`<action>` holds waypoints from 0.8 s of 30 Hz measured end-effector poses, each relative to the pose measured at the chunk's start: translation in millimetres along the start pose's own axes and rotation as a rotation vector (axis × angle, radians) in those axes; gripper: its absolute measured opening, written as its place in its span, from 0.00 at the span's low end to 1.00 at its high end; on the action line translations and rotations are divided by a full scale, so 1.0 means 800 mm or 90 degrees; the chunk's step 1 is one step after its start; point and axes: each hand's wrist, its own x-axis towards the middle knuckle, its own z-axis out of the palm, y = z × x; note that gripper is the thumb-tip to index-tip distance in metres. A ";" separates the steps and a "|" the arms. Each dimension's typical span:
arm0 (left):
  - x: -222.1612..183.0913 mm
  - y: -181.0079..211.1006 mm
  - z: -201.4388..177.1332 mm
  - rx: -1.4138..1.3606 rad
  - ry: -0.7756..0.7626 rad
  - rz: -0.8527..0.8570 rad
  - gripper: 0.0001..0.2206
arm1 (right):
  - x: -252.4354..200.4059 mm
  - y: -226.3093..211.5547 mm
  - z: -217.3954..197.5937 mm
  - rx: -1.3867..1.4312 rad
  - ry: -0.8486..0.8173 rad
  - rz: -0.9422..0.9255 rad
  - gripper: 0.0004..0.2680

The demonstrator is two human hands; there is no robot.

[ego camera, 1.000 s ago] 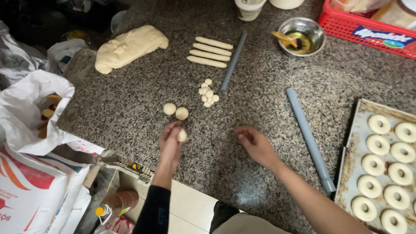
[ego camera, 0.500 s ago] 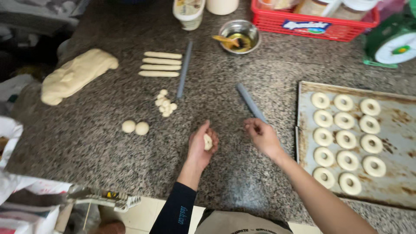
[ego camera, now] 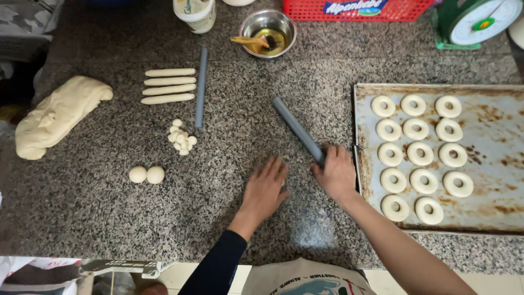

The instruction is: The person shapes dough into rings using a small roller and their hands, places them onto a tray, moves the tray between surfaces and into a rack, and uses shears to cut dough strips on a tray.

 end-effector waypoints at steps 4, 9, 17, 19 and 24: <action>0.043 -0.006 0.018 -0.032 0.156 -0.105 0.31 | -0.001 0.006 0.012 0.032 -0.049 0.076 0.17; 0.081 0.001 0.049 0.025 0.198 -0.149 0.31 | 0.005 -0.009 -0.006 0.196 -0.045 0.143 0.16; 0.102 -0.013 0.048 0.019 0.122 -0.212 0.30 | 0.030 -0.013 -0.027 0.224 -0.019 0.183 0.18; 0.102 -0.009 0.047 0.019 0.166 -0.201 0.29 | 0.029 -0.010 -0.021 0.222 -0.017 0.179 0.17; 0.077 0.013 0.042 0.043 0.212 -0.150 0.29 | 0.026 -0.001 0.010 0.237 0.070 0.074 0.15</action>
